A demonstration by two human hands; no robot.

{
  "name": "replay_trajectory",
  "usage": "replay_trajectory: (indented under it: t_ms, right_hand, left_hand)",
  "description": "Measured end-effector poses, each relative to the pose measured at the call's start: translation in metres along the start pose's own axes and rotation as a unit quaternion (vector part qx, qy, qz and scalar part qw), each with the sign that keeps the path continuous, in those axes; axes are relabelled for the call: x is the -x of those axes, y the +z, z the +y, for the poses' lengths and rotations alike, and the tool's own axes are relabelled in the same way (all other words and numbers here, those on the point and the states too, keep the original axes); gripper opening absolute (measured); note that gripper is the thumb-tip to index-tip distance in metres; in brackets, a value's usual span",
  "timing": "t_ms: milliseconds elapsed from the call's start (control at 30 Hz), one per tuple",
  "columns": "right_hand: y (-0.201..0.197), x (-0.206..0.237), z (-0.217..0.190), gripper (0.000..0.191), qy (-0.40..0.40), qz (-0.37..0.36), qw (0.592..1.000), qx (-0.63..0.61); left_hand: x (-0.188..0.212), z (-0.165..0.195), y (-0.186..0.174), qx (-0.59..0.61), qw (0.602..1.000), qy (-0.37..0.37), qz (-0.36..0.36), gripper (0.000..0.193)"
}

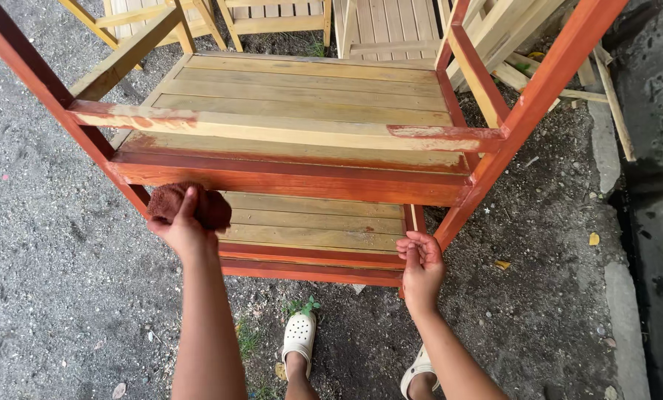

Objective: The person applies reddish-brown stain to a wooden shelving unit using a cloth. They wipe the stain across shelves and frame members, then dip the cloth into a container to reload stain and continue applying it to additional sections.

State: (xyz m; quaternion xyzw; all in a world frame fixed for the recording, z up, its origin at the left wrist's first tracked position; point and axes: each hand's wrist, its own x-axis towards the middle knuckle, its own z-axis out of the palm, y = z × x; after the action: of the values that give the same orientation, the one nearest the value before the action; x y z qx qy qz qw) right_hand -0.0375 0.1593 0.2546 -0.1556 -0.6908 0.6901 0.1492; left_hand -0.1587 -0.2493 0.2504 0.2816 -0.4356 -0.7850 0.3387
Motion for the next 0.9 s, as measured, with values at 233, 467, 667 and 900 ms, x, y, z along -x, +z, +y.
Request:
replay_trajectory:
  t_ms: [233,467,667,900]
  right_hand:
    - [0.011,0.005,0.011,0.012,0.028,-0.015,0.999,-0.034]
    - [0.021,0.007,0.019,0.011,0.035,-0.026,0.998,-0.04]
    - [0.006,-0.001,0.021,0.011,0.03,-0.022,0.998,-0.041]
    - [-0.002,0.0,0.021,0.012,0.02,-0.024,0.999,-0.01]
  left_hand:
    - [0.04,-0.023,0.041,0.02,0.997,0.063,-0.032,0.052]
    - [0.004,0.012,0.011,-0.022,0.99,0.123,-0.061,0.046]
    - [-0.059,0.034,0.007,-0.015,0.999,0.038,-0.03,0.057]
    - [-0.058,0.002,0.035,-0.355,0.896,0.236,0.124,0.053]
